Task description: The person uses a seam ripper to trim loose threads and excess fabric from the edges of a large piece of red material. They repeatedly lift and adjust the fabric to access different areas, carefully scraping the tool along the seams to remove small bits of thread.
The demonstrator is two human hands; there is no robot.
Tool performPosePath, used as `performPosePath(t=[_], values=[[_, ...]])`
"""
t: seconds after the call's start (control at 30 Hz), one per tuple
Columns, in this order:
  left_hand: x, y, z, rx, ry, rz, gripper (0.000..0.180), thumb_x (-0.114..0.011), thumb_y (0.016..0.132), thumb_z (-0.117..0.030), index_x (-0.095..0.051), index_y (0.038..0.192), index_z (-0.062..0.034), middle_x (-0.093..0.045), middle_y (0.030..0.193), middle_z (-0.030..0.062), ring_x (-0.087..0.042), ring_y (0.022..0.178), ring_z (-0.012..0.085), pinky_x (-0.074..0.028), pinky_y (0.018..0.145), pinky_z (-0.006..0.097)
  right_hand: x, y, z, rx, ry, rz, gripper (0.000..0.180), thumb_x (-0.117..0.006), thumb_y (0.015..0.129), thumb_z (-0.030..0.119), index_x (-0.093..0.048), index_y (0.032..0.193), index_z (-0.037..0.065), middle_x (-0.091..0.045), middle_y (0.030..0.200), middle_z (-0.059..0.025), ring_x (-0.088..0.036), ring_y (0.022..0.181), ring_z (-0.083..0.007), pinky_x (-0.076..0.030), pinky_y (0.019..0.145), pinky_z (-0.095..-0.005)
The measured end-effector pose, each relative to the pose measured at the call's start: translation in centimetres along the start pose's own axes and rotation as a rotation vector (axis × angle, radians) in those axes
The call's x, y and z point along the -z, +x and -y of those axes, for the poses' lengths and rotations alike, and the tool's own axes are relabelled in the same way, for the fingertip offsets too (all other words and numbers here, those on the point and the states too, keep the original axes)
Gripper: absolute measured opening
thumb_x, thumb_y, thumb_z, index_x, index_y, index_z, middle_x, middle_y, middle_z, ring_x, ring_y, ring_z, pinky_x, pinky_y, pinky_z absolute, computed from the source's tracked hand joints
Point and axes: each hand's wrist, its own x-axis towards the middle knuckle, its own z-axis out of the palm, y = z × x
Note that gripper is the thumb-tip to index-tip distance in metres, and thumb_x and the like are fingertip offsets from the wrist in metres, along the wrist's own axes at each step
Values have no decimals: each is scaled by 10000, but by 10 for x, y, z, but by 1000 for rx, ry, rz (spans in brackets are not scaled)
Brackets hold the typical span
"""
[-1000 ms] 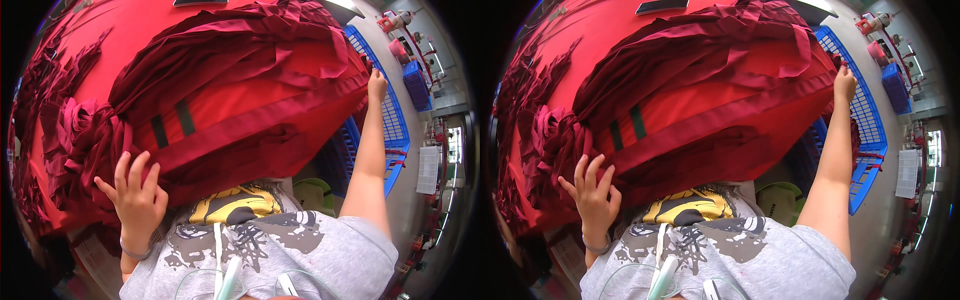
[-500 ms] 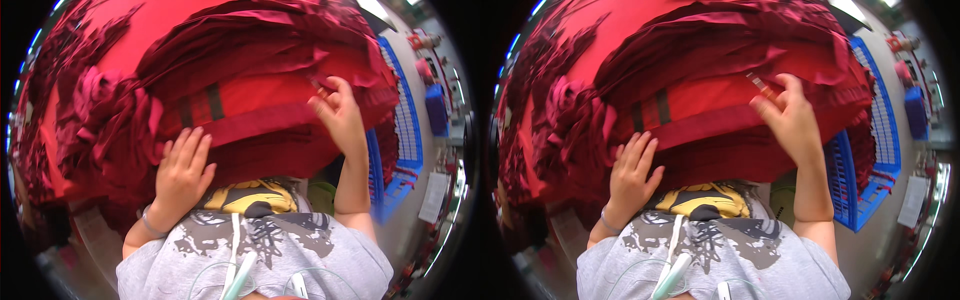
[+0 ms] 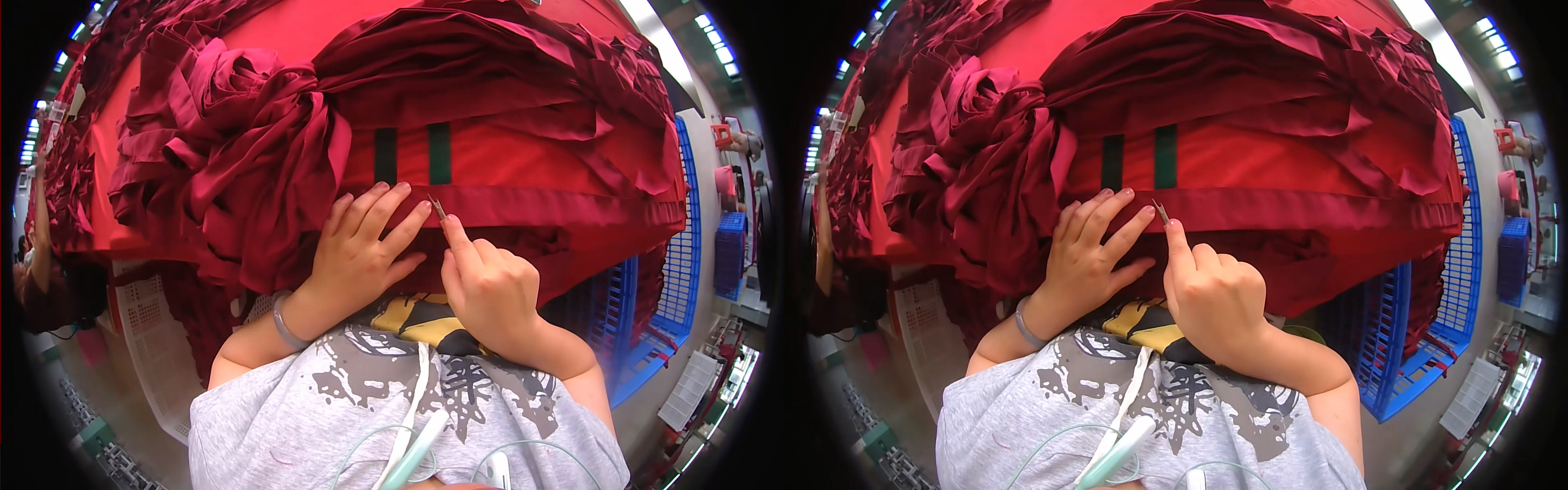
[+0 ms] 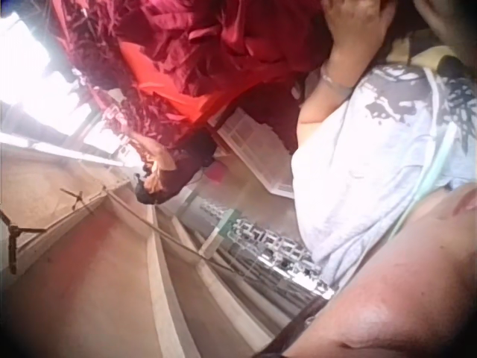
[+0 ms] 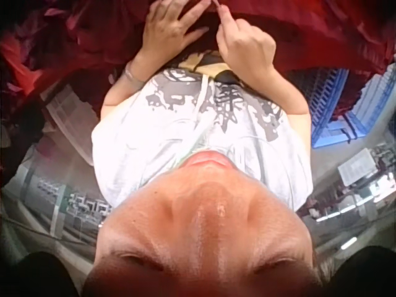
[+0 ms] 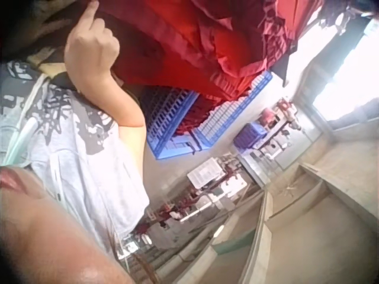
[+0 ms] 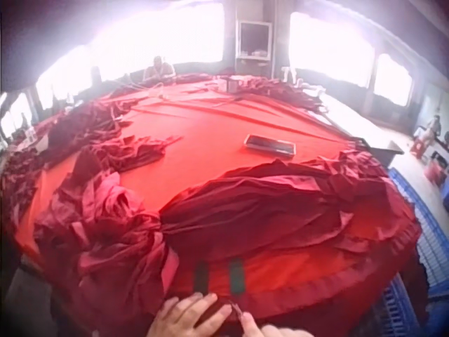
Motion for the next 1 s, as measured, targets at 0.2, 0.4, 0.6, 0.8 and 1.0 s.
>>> performPosePath(t=[0.2,0.4,0.6,0.8,1.0], values=[[-4,1,2,-12,1,-43,599,-725,740,-356,-580,1302,-206,-524,1331,54,-496,1208,243,-382,996,453,-10,13,2,-49,100,-96,367,-658,803,81,-656,1161,5,-609,645,-67,-595,495,-205,-464,460,-329],[4,2,2,-4,-58,11,624,-729,748,-365,-560,1312,-159,-525,1359,76,-507,1217,265,-388,1008,460,-10,12,-1,-27,177,-217,412,-676,782,106,-636,1180,10,-568,616,-44,-563,458,-179,-444,429,-306],[3,-3,10,-18,-179,-37,590,-720,779,-308,-553,1273,-31,-533,1376,111,-514,1244,287,-407,1010,457,-10,7,6,21,139,-61,399,-665,767,128,-663,1154,28,-541,600,-34,-567,462,-177,-448,429,-302],[3,-1,8,-20,-152,-44,565,-721,775,-298,-573,1256,-42,-548,1360,110,-526,1235,281,-407,1014,450,-15,15,9,19,131,-93,392,-657,776,135,-666,1153,30,-545,597,-32,-570,462,-175,-448,425,-306],[3,-2,8,-23,-131,-19,566,-716,778,-297,-570,1262,-43,-530,1381,98,-510,1253,267,-404,1018,449,-24,27,0,-75,127,-339,363,-655,822,127,-647,1163,1,-545,590,-46,-561,456,-198,-453,434,-327]])
